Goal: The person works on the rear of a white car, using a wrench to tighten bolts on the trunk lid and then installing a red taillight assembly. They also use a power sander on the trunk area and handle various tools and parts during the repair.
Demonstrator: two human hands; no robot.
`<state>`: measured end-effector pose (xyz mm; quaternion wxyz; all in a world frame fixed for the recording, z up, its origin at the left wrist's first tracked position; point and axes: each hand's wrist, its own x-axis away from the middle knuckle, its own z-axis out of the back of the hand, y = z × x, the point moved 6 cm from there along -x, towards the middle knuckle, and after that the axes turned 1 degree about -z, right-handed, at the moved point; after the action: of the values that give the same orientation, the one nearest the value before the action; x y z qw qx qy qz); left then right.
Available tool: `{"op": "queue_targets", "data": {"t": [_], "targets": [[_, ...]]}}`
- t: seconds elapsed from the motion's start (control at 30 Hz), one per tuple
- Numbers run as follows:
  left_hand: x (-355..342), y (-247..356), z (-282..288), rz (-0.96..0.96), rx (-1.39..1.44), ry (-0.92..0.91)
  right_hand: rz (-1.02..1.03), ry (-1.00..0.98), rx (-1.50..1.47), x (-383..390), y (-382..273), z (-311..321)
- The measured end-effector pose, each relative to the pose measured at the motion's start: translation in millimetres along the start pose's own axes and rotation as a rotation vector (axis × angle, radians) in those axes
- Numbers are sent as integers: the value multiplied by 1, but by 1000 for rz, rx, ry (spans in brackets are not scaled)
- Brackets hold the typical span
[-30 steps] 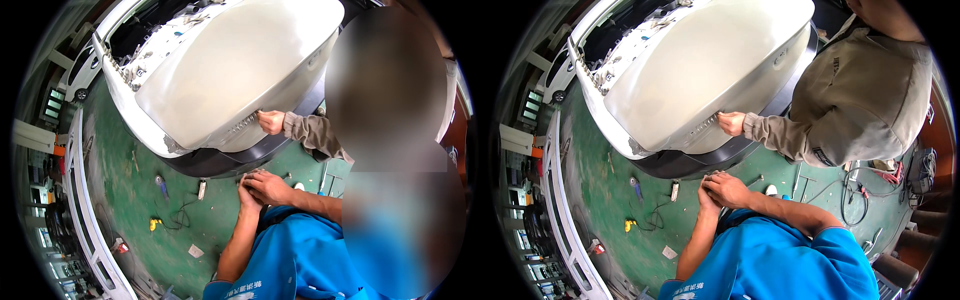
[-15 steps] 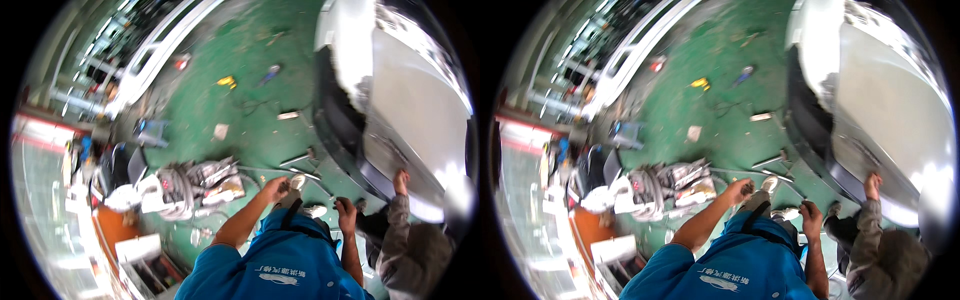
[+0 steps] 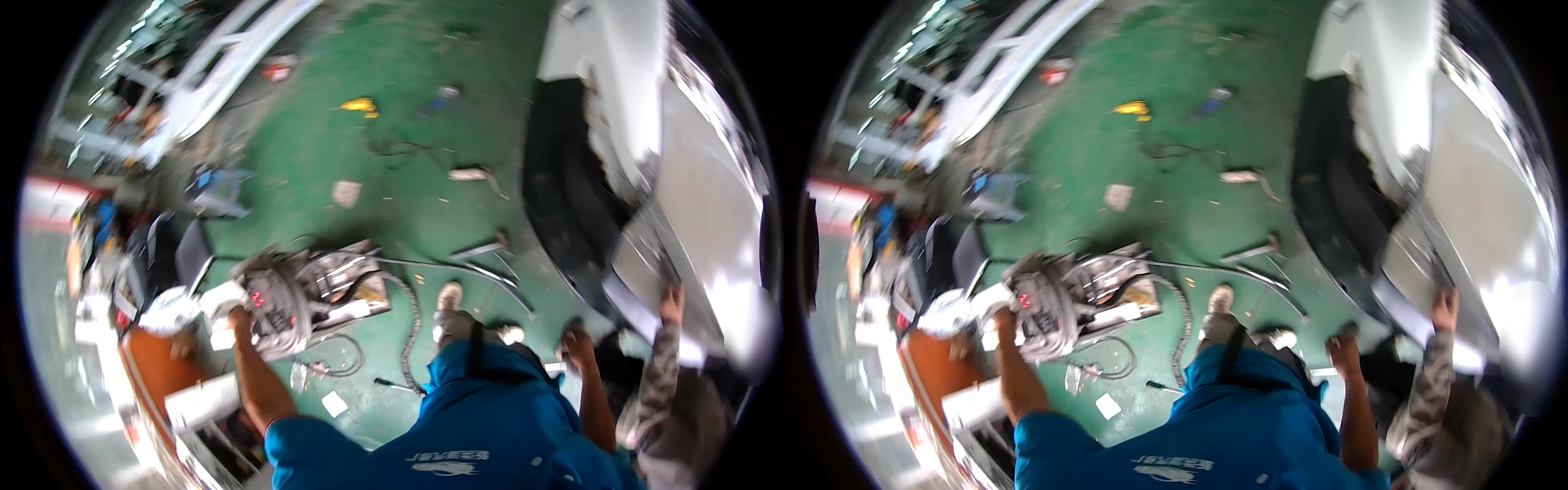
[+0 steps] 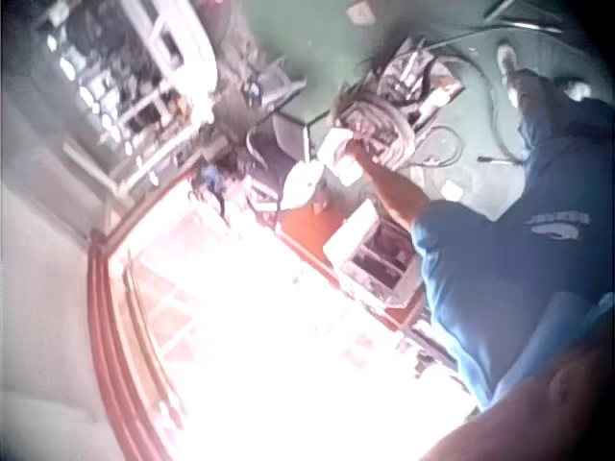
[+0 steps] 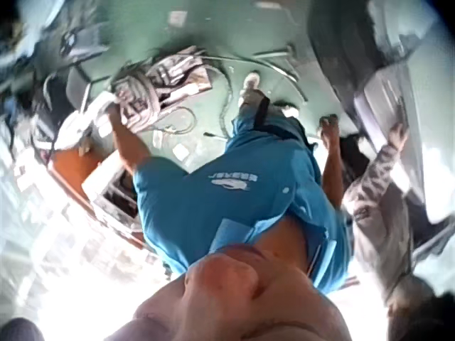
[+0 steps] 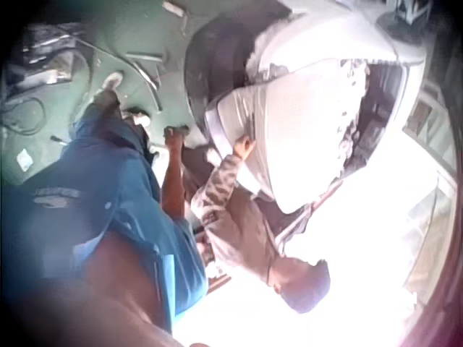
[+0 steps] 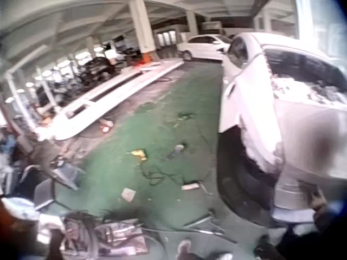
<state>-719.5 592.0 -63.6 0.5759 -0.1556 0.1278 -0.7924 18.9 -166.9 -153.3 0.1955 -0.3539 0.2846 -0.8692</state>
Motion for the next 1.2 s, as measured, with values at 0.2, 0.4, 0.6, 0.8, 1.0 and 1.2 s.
{"op": "queue_targets", "data": {"t": [0.2, 0.4, 0.6, 0.8, 1.0, 1.2], "targets": [[-34, -24, -25, 415, -32, -54, -225, -59, -116, 15, 47, -23], [-34, 49, 67, 349, -42, -182, -324, 6, -238, 27, -18, -58], [-18, 40, 103, 512, -63, -38, -412, -119, -101, -5, -25, -93], [35, 290, 126, -76, 646, 150, -186, -175, 316, -118, 52, -187], [184, 617, -35, -598, 1056, -560, -390, -275, 542, -383, 206, -358], [215, 704, -133, -820, 686, -653, -344, 26, 678, -560, 267, -412]]}}
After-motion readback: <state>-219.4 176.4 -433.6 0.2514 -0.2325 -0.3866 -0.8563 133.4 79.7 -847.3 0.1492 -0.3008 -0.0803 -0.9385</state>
